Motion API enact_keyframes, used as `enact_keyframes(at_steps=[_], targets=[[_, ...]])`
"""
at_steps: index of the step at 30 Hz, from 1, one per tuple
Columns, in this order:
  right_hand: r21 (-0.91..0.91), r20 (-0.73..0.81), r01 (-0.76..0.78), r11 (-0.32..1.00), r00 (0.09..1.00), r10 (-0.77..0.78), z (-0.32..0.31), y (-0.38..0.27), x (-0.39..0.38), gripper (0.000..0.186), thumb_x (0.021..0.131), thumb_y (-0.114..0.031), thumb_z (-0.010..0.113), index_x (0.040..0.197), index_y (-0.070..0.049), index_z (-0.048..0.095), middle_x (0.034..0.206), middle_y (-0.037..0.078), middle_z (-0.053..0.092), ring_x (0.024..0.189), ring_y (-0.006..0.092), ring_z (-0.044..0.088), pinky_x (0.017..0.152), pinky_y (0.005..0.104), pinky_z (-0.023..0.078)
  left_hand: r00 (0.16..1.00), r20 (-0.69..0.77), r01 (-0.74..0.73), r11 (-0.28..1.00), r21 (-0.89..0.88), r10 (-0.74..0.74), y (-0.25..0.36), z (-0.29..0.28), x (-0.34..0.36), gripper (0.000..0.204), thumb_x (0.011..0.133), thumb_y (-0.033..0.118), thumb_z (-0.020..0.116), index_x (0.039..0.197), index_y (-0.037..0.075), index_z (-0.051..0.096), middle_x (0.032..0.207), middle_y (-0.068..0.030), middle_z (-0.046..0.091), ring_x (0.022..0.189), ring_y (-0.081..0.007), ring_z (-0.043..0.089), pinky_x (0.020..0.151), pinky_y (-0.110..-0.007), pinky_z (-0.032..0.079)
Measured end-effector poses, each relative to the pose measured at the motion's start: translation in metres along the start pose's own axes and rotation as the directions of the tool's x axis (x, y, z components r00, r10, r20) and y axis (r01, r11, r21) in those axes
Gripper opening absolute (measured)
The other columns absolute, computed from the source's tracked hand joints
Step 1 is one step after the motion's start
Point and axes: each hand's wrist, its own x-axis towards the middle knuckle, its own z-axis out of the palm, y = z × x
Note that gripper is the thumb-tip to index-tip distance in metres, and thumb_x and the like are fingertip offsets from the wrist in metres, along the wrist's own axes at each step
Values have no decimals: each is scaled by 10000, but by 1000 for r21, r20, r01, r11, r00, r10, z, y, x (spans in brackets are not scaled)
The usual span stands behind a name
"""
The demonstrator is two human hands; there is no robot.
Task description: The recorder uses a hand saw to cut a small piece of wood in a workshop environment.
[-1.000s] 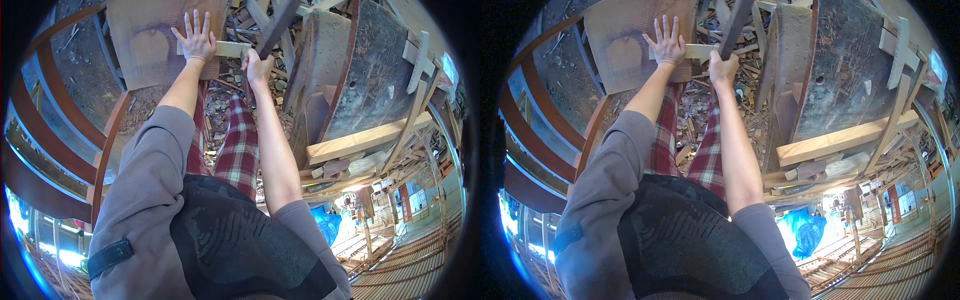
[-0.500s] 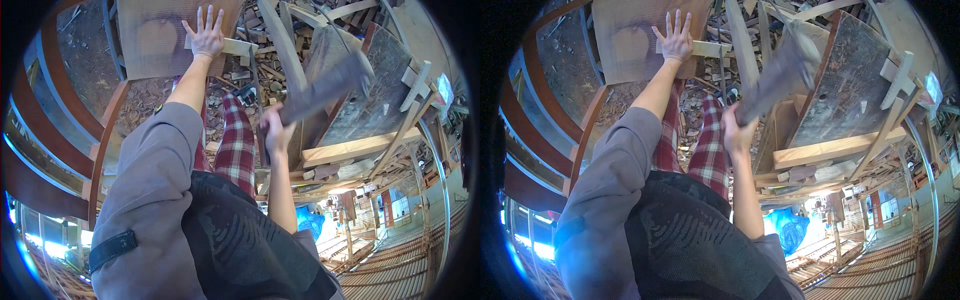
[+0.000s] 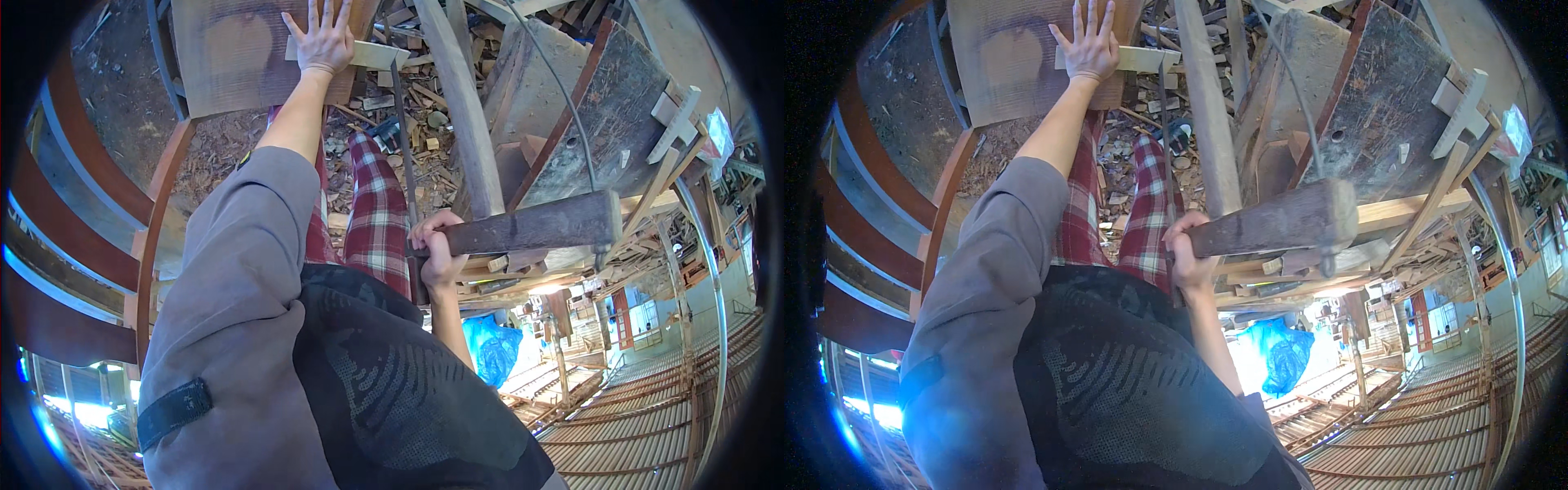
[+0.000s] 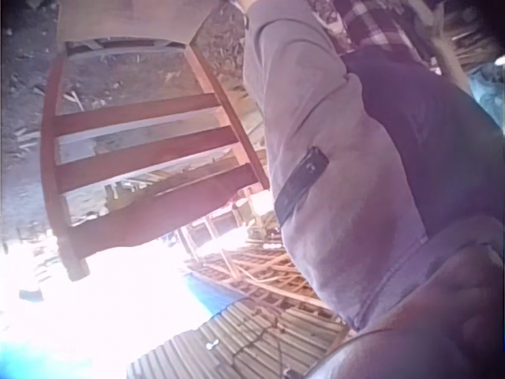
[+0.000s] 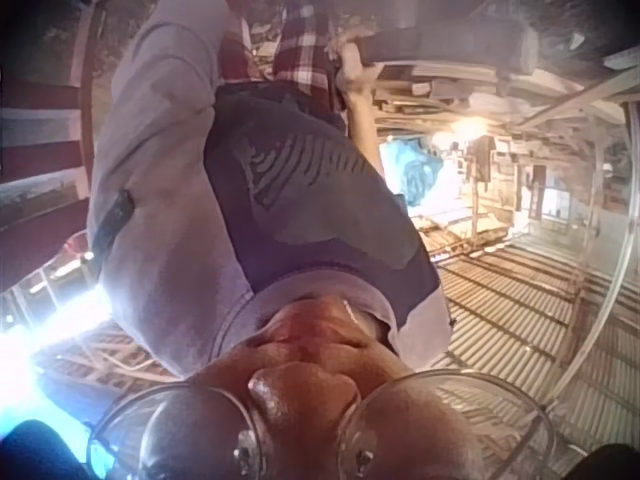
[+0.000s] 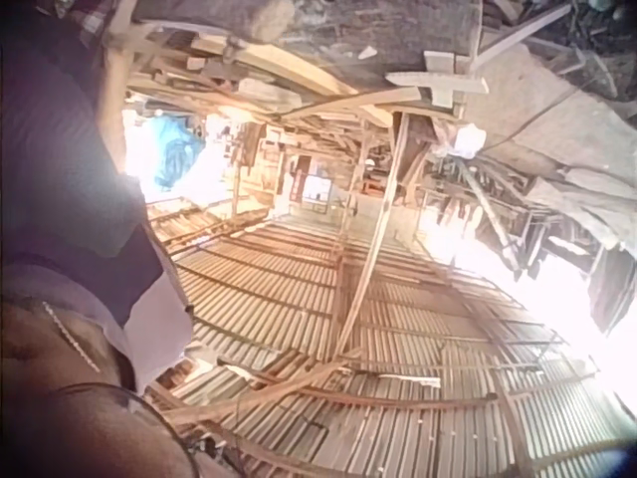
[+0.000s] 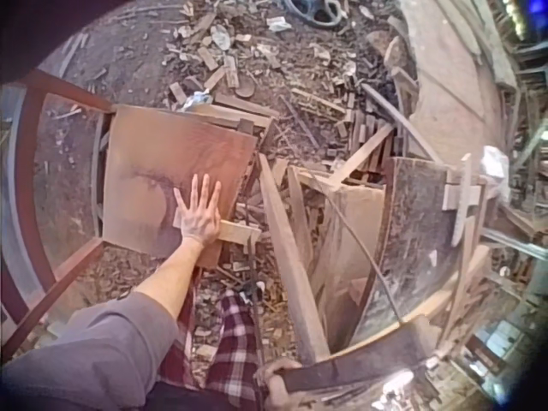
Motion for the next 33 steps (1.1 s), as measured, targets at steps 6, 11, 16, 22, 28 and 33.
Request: enact_keyframes(at_steps=[6,11,16,22,28,33], targets=[[44,24,129,991,991,-130,-13,7,9,77,765,-56,484,692,-39,467,607,64,486,529,138,456,574,302,444,1000,-17,-8,1000,25,9,-3,1,-2,672,823,217,518,1473,120,374,1586,-141,213,1478,-354,134,1109,-700,33],[167,64,81,983,994,-93,12,19,99,87,807,-43,560,728,-38,525,599,30,511,528,108,479,503,263,401,1000,3,12,1000,17,-13,-4,0,-6,688,817,208,521,1480,120,360,1590,-140,202,1480,-354,120,1110,-701,18],[-188,113,170,967,982,-151,36,44,127,82,738,-56,625,687,-27,567,627,5,557,574,117,527,552,270,413,999,33,2,1000,23,-3,2,-2,1,692,820,212,524,1484,123,354,1591,-138,200,1480,-355,119,1108,-704,26],[17,95,225,974,969,-226,15,56,137,52,745,-36,606,713,-24,567,575,8,523,478,118,479,481,283,383,1000,10,3,1000,13,-4,-4,-1,-7,682,825,219,523,1480,121,362,1589,-136,209,1479,-356,126,1108,-701,30],[-152,27,247,957,969,-246,61,52,210,188,729,-119,636,591,-24,551,547,7,554,486,123,503,488,306,387,1000,-3,-24,1000,2,24,9,4,-5,669,832,215,513,1478,120,366,1591,-133,204,1480,-349,122,1109,-703,27],[154,70,188,970,977,-200,59,49,199,162,778,-68,580,631,-32,521,521,21,519,441,120,497,426,281,378,999,-36,2,998,57,0,-2,-2,-4,680,831,208,513,1487,131,351,1593,-125,202,1483,-337,119,1114,-694,28]])
